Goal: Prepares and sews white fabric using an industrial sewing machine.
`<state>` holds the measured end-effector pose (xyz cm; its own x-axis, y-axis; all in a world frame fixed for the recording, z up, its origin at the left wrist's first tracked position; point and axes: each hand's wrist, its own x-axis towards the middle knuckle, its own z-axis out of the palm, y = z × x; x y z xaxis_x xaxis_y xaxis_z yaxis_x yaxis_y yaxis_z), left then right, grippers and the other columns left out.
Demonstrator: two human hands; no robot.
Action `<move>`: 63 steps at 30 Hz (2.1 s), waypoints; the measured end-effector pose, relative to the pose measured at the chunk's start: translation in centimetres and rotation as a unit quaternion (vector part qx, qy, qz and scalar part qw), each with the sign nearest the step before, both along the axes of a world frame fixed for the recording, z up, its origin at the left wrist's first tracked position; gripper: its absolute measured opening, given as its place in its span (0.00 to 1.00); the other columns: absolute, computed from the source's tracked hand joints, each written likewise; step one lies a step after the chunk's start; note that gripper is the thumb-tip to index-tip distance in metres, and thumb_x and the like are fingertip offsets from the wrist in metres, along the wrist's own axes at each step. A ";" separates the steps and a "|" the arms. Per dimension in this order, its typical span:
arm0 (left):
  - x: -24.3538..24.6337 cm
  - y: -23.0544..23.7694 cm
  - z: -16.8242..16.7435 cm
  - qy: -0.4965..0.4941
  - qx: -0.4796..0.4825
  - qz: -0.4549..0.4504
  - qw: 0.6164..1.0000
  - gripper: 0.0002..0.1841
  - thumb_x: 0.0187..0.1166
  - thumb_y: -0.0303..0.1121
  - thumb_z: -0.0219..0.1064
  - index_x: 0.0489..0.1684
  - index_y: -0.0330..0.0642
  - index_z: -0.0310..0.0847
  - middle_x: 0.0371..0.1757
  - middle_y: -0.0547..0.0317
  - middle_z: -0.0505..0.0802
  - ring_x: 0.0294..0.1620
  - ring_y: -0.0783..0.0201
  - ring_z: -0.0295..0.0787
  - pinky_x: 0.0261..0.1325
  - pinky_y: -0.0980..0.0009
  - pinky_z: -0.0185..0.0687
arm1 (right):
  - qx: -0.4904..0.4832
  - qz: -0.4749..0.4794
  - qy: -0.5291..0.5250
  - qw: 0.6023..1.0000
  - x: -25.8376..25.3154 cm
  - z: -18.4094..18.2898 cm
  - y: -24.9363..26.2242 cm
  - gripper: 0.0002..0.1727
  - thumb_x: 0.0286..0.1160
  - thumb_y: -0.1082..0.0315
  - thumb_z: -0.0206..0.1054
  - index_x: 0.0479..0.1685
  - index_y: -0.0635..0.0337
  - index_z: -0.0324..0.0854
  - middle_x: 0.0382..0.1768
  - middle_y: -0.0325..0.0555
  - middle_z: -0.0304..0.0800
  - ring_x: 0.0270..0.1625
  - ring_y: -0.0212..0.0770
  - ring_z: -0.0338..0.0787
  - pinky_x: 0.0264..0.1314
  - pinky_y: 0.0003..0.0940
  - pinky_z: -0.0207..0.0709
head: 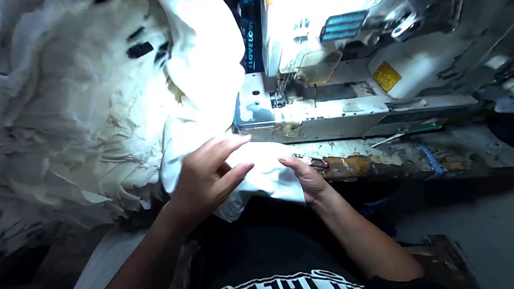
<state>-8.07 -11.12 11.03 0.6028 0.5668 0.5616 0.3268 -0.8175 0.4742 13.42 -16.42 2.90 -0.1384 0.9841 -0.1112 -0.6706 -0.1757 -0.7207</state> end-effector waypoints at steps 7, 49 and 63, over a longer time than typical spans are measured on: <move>6.1 1.8 -6.2 0.031 -0.072 -0.047 0.996 0.08 0.79 0.28 0.66 0.36 0.37 0.91 0.33 0.60 0.89 0.32 0.74 0.84 0.39 0.79 0.81 | 0.154 -0.070 -0.441 0.881 2.9 -4.3 -5.1 0.18 0.85 0.64 0.62 0.24 0.60 0.84 0.24 0.27 0.79 0.31 0.11 0.75 0.38 0.09 0.67; -5.0 -2.2 -5.8 -0.169 -0.072 0.079 0.980 0.06 0.74 0.36 0.75 0.44 0.50 0.94 0.34 0.73 0.81 0.35 0.84 0.75 0.38 0.91 0.71 | 0.318 -0.289 -0.539 0.724 -0.5 -1.7 -3.3 0.10 0.78 0.64 0.72 0.52 0.48 0.95 0.43 0.40 0.87 0.46 0.19 0.84 0.54 0.12 0.78; 9.8 13.6 1.2 0.151 0.005 0.048 0.987 0.09 0.81 0.33 0.66 0.41 0.37 0.91 0.41 0.47 0.91 0.44 0.50 0.89 0.46 0.45 0.81 | 0.085 -0.129 -0.121 0.981 2.8 0.6 1.5 0.21 0.83 0.71 0.48 0.29 0.53 0.88 0.24 0.34 0.93 0.26 0.28 0.92 0.32 0.27 0.90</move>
